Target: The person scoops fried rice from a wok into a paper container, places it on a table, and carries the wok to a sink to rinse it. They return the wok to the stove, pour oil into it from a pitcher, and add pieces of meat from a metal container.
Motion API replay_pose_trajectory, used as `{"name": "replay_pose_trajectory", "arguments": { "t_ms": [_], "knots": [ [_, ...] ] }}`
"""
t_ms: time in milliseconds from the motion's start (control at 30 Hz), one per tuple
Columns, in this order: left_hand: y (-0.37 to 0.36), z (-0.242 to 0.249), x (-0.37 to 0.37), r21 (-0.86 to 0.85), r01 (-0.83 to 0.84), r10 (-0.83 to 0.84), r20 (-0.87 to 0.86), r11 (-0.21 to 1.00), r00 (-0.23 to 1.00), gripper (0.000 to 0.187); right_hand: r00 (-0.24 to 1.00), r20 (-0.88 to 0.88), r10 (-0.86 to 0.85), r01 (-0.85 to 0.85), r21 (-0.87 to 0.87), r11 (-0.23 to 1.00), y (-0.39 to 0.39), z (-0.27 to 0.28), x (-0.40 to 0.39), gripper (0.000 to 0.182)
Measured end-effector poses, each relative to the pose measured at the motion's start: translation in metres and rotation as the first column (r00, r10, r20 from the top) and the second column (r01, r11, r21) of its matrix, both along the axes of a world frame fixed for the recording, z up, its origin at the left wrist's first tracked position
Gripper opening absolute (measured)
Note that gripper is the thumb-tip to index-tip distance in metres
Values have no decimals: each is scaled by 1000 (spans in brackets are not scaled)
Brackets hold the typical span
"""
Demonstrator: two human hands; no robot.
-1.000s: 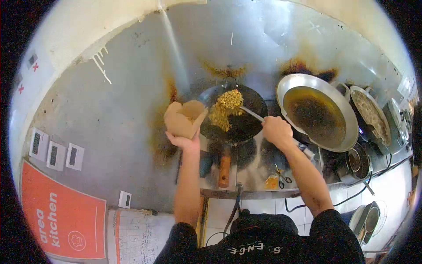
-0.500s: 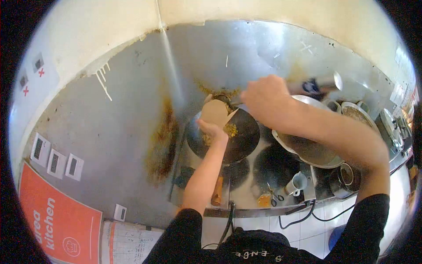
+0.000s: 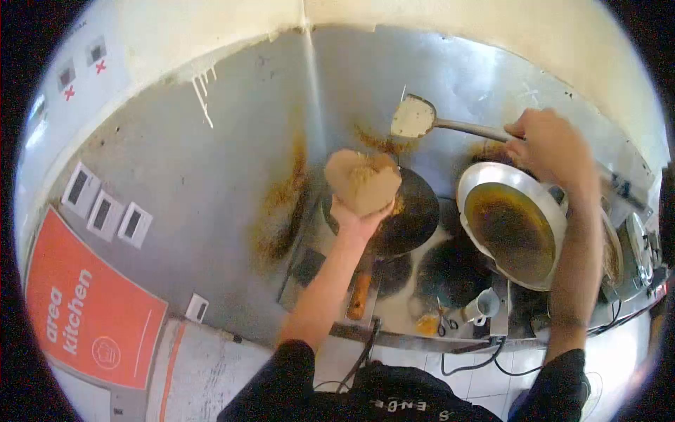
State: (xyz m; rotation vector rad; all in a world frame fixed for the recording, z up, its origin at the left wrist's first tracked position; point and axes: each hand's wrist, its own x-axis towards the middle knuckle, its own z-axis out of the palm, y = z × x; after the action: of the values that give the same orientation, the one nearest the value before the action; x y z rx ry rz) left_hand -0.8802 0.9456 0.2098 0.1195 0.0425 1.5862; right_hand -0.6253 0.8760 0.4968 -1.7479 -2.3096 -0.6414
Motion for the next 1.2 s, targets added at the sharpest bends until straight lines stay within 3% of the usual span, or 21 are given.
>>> {"name": "replay_pose_trajectory", "arguments": {
  "t_ms": [67, 100, 133, 200, 300, 333, 400, 500, 633, 700, 767, 800, 867, 933, 967, 1000, 1067, 1100, 1133, 1167, 1200],
  "knots": [
    [-2, 17, 1, -43, -27, 28, 15, 999, 1000, 54, 992, -95, -86, 84, -25, 996, 10, -34, -1, 23],
    [-14, 23, 1, 26, -19, 19, -11, 999, 1000, 55, 996, -91, 1, 4, 59, 998, 15, -61, 6, 25],
    [-27, 24, 2, 88, -10, 13, -34, 996, 999, 56, 994, -50, -99, 96, -69, 993, 2, -65, -8, 27],
    [-31, 13, -4, 188, -40, 49, -44, 981, 998, 56, 996, -24, -91, 88, -120, 989, 3, -117, -10, 21],
    [-46, 8, -4, 70, -81, 86, -72, 994, 994, 54, 998, -58, -33, 18, -252, 968, 4, -188, -27, 12],
    [-53, 10, -1, 73, -49, 50, -22, 996, 998, 53, 998, -50, 48, -56, -179, 982, 6, -215, -26, 13],
    [-73, 22, 5, 77, 11, -17, 78, 997, 997, 52, 991, -134, -30, -7, -271, 963, 23, -264, -30, 15],
    [-115, 46, 22, 39, -44, 45, -18, 998, 999, 55, 966, -212, -148, 38, -452, 891, 44, -299, -39, 17],
    [-175, 36, 45, -102, -247, 240, -73, 964, 968, 57, 881, -385, -276, -9, -597, 802, 55, -307, -45, 20],
    [-206, 24, 62, -137, -263, 242, -151, 955, 959, 60, 867, -432, -250, -20, -531, 847, 52, -323, -42, 24],
    [-235, 24, 86, -137, -209, 174, -229, 968, 958, 62, 872, -489, 3, -143, -249, 958, 14, -304, -30, 31],
    [-248, 26, 100, -152, -182, 137, -268, 971, 954, 62, 805, -577, 139, -277, -158, 948, -4, -300, -20, 35],
    [-275, 24, 129, -214, -99, 21, -338, 972, 941, 63, 309, -915, 258, -699, -35, 714, -56, -277, 25, 55],
    [-305, 8, 165, -245, 33, -135, -416, 969, 899, 63, -257, -962, -89, -852, 183, 491, -119, -275, 84, 80],
    [-319, 0, 183, -258, 98, -210, -454, 961, 866, 64, -490, -818, -301, -832, 336, 441, -155, -278, 115, 94],
    [-329, -6, 208, -313, 213, -330, -391, 926, 859, 62, -389, -910, -143, -842, 288, 457, -189, -280, 147, 104],
    [-358, -17, 269, -179, 295, -327, -733, 939, 597, 59, -83, -980, 180, -831, 167, 530, -259, -283, 216, 126],
    [-371, -22, 300, -107, 336, -257, -859, 936, 443, 58, 173, -963, 208, -743, 12, 669, -301, -286, 247, 131],
    [-387, -31, 333, -285, 487, -551, -592, 826, 588, 56, 254, -954, 159, -636, -41, 771, -343, -298, 275, 126],
    [-407, -43, 369, -403, 653, -761, -226, 641, 608, 54, 329, -940, 96, -509, -90, 856, -383, -311, 304, 120],
    [-428, -69, 404, -366, 672, -765, -305, 644, 567, 52, 359, -933, 29, -406, -128, 905, -423, -322, 335, 117]
  ]
}}
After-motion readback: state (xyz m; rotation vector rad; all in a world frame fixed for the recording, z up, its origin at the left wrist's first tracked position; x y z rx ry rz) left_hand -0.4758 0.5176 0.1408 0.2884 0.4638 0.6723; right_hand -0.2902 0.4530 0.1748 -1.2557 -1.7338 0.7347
